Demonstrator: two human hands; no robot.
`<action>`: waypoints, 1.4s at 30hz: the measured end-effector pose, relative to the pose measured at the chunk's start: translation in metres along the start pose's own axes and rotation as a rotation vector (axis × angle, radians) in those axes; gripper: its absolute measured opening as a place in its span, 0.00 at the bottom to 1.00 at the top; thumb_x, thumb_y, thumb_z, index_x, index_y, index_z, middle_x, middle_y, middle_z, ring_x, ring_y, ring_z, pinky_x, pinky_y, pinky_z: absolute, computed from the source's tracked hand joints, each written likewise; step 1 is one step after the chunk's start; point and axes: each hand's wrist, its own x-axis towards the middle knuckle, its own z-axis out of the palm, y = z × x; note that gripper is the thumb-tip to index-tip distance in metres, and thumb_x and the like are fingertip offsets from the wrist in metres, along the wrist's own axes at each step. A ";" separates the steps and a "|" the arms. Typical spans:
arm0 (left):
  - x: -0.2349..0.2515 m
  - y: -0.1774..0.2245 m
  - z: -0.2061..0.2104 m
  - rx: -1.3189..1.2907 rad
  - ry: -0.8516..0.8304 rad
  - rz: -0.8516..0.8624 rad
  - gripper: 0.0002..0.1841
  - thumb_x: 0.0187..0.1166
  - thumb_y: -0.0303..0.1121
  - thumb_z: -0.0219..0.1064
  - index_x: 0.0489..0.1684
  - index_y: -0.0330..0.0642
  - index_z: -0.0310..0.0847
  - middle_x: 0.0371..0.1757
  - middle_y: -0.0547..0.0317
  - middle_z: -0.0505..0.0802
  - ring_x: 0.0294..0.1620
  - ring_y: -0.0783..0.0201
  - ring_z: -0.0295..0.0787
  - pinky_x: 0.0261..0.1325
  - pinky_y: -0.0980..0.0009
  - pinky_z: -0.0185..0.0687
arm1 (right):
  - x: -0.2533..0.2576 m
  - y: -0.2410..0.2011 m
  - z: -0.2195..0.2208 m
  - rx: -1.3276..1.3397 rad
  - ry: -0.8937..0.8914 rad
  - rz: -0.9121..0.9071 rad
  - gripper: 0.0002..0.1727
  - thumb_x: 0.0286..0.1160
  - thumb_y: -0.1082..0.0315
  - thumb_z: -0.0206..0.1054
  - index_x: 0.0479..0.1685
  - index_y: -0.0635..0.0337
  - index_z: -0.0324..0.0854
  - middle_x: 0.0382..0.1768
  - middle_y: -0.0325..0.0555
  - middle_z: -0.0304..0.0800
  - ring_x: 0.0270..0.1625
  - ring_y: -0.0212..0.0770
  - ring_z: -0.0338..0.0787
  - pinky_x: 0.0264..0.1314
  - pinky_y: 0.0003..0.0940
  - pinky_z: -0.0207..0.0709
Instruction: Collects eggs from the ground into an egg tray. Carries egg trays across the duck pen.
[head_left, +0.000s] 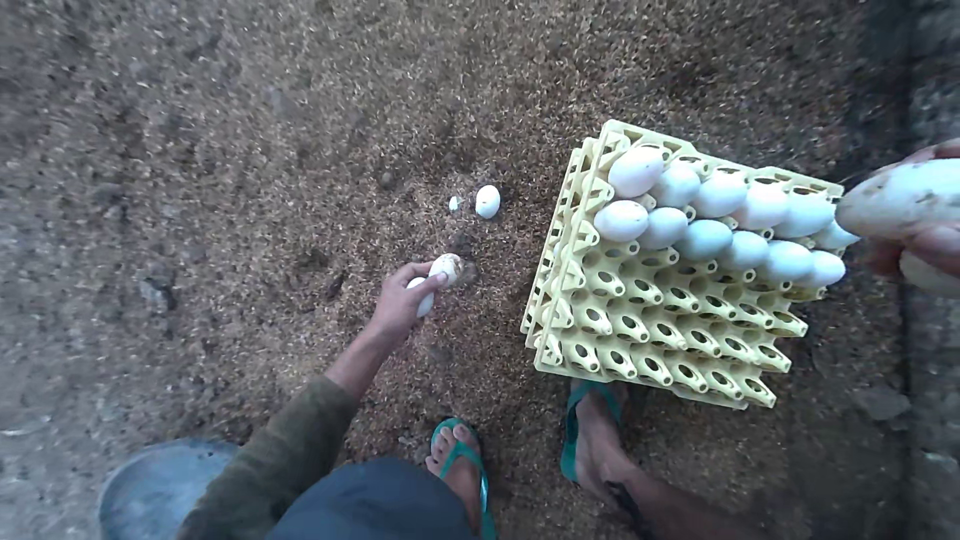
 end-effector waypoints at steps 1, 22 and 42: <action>0.002 -0.001 0.001 0.026 0.004 0.018 0.14 0.82 0.34 0.70 0.62 0.41 0.82 0.41 0.53 0.91 0.28 0.65 0.85 0.29 0.71 0.82 | 0.000 0.006 -0.003 -0.005 -0.009 -0.021 0.36 0.73 0.48 0.70 0.77 0.60 0.70 0.52 0.44 0.86 0.37 0.31 0.90 0.38 0.25 0.88; 0.003 -0.023 -0.009 1.237 -0.106 1.112 0.18 0.84 0.36 0.59 0.61 0.37 0.88 0.53 0.30 0.91 0.43 0.30 0.92 0.35 0.39 0.85 | -0.045 0.022 -0.018 0.017 0.061 0.083 0.27 0.73 0.58 0.71 0.72 0.51 0.74 0.51 0.39 0.89 0.37 0.30 0.91 0.38 0.29 0.89; 0.002 0.009 0.000 1.291 -0.360 1.002 0.17 0.78 0.36 0.64 0.58 0.38 0.89 0.48 0.31 0.91 0.41 0.30 0.92 0.31 0.34 0.83 | -0.077 0.089 0.032 -0.084 0.201 0.519 0.28 0.74 0.59 0.77 0.73 0.54 0.77 0.60 0.51 0.90 0.54 0.46 0.92 0.59 0.53 0.85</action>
